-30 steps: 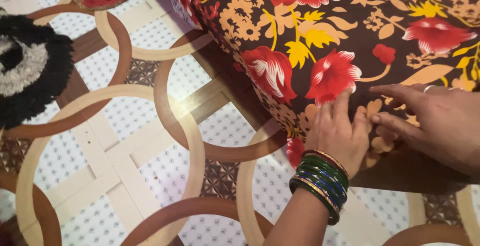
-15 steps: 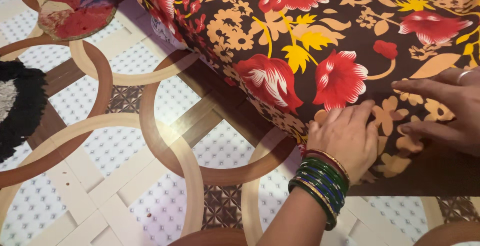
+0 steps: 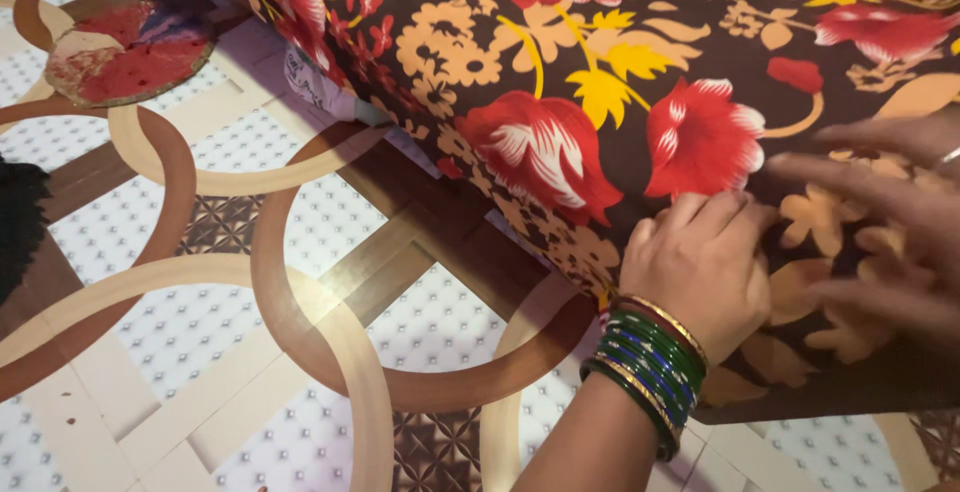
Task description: The person folds the edge of a floral-patterned bed sheet over the side of a wooden bed frame. They smooth the fabric and tuck it under the mattress along the length of the bed, working from one end to the other.
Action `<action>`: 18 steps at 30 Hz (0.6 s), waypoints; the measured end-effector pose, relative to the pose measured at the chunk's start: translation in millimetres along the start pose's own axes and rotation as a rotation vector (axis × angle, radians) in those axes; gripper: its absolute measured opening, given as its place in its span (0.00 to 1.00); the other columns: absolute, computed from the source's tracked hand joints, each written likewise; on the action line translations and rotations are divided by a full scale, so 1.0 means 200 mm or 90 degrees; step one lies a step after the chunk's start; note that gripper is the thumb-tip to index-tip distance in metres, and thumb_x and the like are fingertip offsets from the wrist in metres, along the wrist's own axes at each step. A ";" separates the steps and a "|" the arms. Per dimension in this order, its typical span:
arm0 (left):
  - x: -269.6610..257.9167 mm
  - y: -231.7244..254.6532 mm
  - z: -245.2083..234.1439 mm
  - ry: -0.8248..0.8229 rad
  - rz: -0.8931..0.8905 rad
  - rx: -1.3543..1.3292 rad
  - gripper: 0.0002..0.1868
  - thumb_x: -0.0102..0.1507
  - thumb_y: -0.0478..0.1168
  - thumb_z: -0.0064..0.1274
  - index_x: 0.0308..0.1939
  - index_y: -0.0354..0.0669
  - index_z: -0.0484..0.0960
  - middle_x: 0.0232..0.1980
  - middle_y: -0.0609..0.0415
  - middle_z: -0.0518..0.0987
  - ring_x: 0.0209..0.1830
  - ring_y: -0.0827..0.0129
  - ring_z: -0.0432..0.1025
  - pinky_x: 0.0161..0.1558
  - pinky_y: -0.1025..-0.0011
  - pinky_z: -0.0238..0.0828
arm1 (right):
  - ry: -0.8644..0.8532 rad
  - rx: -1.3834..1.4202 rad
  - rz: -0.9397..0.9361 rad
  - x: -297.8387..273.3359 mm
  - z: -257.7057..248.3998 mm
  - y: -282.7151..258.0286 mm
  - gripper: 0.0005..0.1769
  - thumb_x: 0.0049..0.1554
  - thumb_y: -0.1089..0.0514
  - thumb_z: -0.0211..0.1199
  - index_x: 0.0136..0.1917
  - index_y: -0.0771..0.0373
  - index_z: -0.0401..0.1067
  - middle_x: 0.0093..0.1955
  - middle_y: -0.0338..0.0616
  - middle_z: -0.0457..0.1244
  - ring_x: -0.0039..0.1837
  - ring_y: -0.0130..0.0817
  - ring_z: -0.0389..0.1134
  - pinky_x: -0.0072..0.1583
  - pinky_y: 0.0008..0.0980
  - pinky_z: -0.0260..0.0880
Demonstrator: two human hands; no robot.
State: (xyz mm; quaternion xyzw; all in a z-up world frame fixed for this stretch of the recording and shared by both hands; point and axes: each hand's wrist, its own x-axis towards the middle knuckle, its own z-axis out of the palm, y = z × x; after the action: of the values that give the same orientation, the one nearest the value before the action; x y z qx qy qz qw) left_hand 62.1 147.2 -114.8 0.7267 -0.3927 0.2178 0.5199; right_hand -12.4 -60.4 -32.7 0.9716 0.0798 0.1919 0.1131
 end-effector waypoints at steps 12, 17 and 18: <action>-0.09 -0.12 0.07 0.063 0.106 -0.010 0.10 0.67 0.40 0.51 0.51 0.48 0.80 0.56 0.63 0.79 0.54 0.68 0.71 0.53 0.66 0.67 | 0.067 0.073 0.039 -0.01 0.20 -0.16 0.56 0.33 0.43 0.76 0.73 0.61 0.67 0.66 0.51 0.66 0.71 0.52 0.65 0.71 0.47 0.63; -0.10 -0.17 0.09 0.090 0.163 0.001 0.10 0.67 0.40 0.52 0.52 0.46 0.79 0.56 0.62 0.79 0.54 0.68 0.71 0.52 0.67 0.67 | 0.142 0.033 0.035 -0.05 0.28 -0.24 0.55 0.33 0.50 0.75 0.73 0.64 0.65 0.66 0.51 0.65 0.71 0.52 0.64 0.72 0.48 0.62; -0.10 -0.18 0.11 0.101 0.174 0.002 0.10 0.67 0.40 0.52 0.52 0.46 0.79 0.55 0.63 0.79 0.54 0.68 0.71 0.52 0.66 0.67 | 0.150 0.036 0.035 -0.05 0.30 -0.23 0.55 0.33 0.51 0.75 0.73 0.64 0.65 0.66 0.51 0.65 0.71 0.52 0.64 0.72 0.48 0.62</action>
State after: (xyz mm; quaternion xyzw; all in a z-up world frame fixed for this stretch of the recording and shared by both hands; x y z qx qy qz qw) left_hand 77.8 139.6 -157.7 0.6476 -0.4454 0.3438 0.5138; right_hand -2.9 -29.7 -102.0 0.9471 0.0711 0.3051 0.0700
